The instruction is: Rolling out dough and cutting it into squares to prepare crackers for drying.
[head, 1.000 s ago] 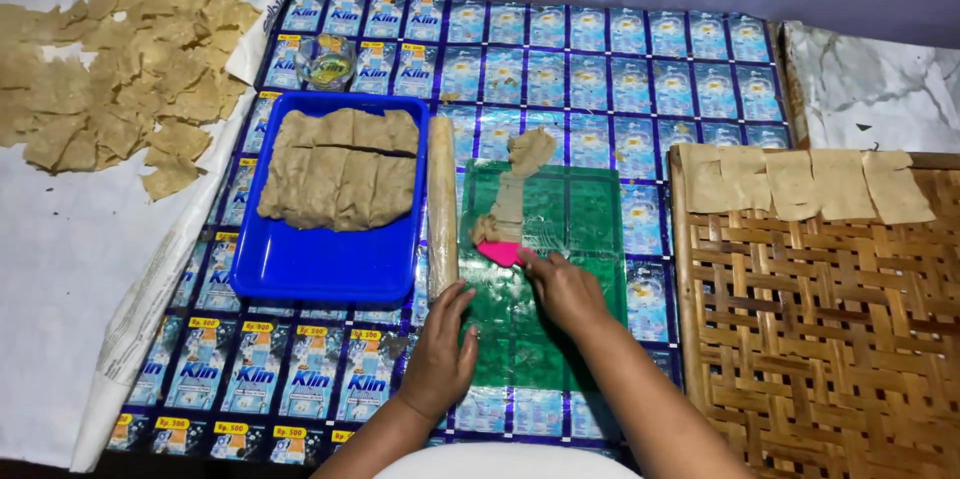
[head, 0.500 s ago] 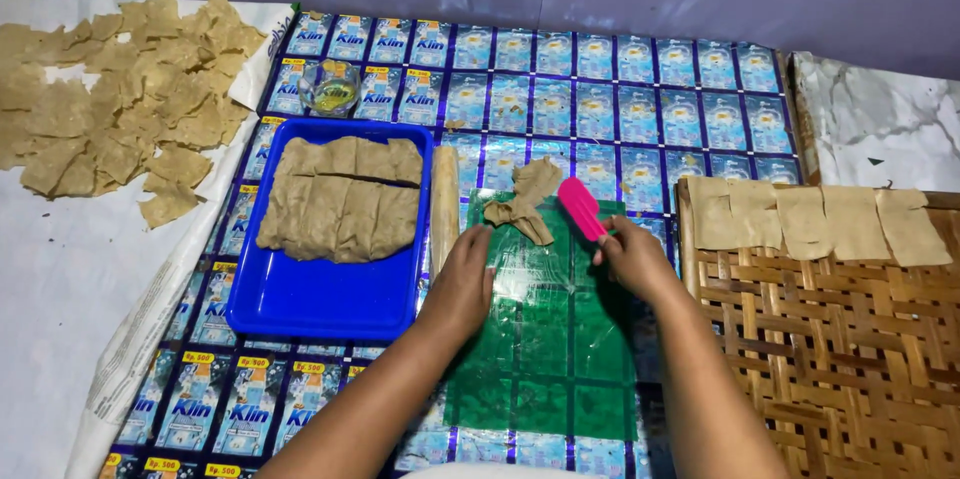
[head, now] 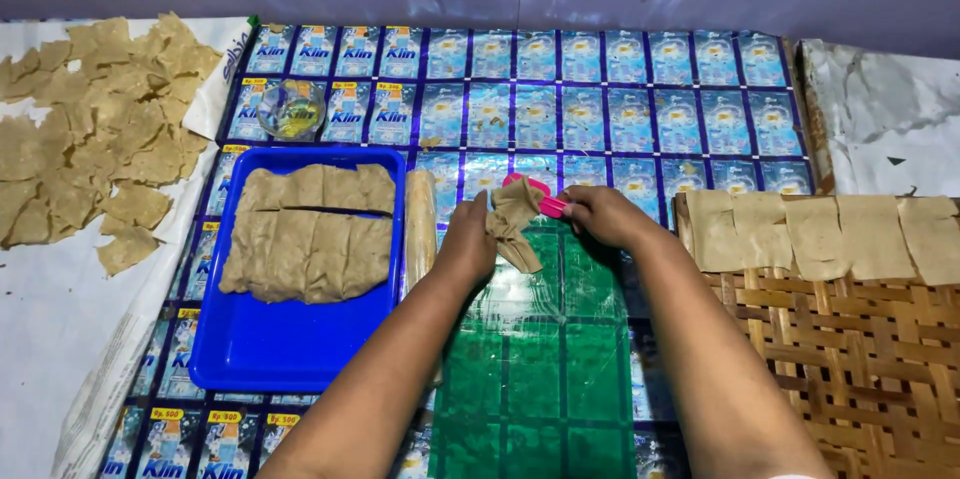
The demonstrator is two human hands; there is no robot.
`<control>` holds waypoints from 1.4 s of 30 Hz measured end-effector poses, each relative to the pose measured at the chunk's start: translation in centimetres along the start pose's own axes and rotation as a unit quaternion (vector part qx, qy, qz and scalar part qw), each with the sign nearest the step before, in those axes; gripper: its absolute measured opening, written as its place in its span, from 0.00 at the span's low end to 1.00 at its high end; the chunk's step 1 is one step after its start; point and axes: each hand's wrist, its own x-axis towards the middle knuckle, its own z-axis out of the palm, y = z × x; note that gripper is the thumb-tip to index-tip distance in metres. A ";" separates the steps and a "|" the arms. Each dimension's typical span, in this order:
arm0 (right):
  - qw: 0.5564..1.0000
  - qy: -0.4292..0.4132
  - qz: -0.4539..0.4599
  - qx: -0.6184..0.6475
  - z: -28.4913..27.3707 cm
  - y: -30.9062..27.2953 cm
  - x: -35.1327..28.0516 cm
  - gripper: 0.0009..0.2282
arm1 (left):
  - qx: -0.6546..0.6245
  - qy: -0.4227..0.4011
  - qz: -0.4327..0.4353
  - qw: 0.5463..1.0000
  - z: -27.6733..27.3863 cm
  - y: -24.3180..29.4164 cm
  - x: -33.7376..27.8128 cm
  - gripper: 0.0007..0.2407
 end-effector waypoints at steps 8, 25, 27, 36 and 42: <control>0.993 0.030 -0.056 -0.095 0.1 2.2 -8.5 0.13 | -0.088 -0.053 0.086 0.991 -5.0 3.8 -5.9 0.27; 0.947 0.230 0.105 -0.198 12.0 -4.8 -14.0 0.23 | 0.110 -0.075 0.173 0.976 -2.1 2.9 -7.1 0.35; 0.965 0.227 0.093 -0.094 11.4 -4.3 -13.9 0.18 | 0.064 -0.137 0.134 0.979 -2.8 3.1 -6.5 0.34; 0.908 0.315 0.228 -0.155 13.0 -2.4 -26.7 0.20 | 0.224 0.080 -0.009 0.971 -7.9 4.1 -13.4 0.32; 0.917 0.293 0.200 -0.182 15.6 -1.8 -29.6 0.26 | 0.286 -0.088 -0.142 0.943 -9.5 6.7 -14.5 0.38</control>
